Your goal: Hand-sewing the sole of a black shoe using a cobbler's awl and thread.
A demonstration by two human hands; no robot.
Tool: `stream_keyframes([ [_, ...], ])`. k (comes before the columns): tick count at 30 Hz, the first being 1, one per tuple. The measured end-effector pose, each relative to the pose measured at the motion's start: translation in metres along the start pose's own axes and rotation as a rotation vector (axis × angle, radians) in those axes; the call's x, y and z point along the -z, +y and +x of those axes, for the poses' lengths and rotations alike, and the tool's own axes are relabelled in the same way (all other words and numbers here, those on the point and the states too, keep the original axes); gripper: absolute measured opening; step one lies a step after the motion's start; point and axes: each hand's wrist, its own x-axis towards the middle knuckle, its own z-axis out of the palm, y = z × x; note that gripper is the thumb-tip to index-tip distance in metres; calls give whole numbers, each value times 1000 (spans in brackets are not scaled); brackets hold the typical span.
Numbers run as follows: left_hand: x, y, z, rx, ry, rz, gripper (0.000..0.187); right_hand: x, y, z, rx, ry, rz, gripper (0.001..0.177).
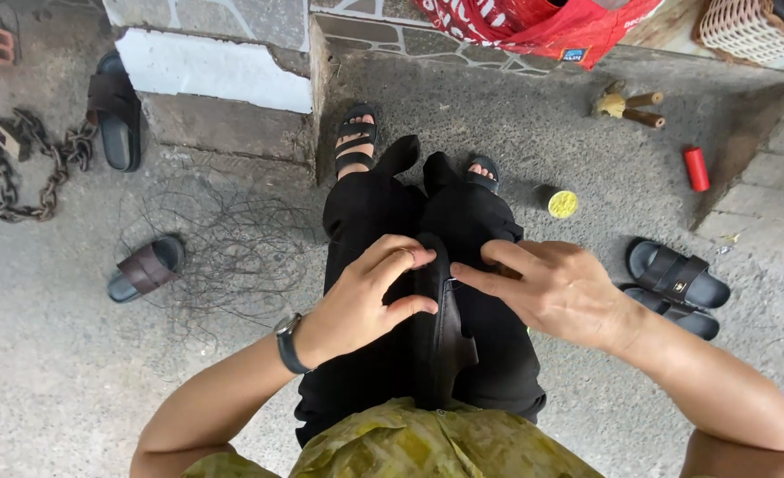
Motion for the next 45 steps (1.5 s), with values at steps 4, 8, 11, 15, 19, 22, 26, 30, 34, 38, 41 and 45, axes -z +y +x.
stream_keyframes([
  [4, -5, -5, 2, -28, 44, -75, 41, 11, -3, 7, 99, -124, -227, 35],
  [8, -9, -11, 0, -70, 97, -116, 40, 3, -5, 9, 194, -89, -299, 31],
  [11, -12, -20, 1, -97, 106, -114, 41, -7, -8, 14, 193, -102, -307, 32],
  [15, -13, -18, 1, -149, 175, -104, 37, -43, 2, -5, 176, -61, -206, 26],
  [19, -19, -12, -22, -109, 270, 43, 30, -22, -5, 3, 136, -39, -73, 23],
  [22, -2, 15, -33, 3, 178, -484, 19, -19, -12, 3, 63, -20, 0, 22],
  [26, 3, 17, -29, 198, 40, -822, 11, -27, -15, 0, 28, 109, 30, 21],
  [30, -35, -28, -31, 285, 72, -547, 30, -8, -22, 11, 30, 121, -29, 18],
  [34, -22, 0, -14, 209, 83, -351, 24, 15, -7, -9, 74, -219, -337, 54],
  [38, -21, 14, -4, -80, 9, 163, 49, 63, 1, -22, -11, -299, -521, 57],
  [41, -29, 12, -7, -220, 3, 242, 19, 49, -15, -19, 75, -454, 40, 53],
  [45, -31, 13, -10, -418, 235, 462, 18, -4, -16, -27, -36, 13, 357, 29],
])
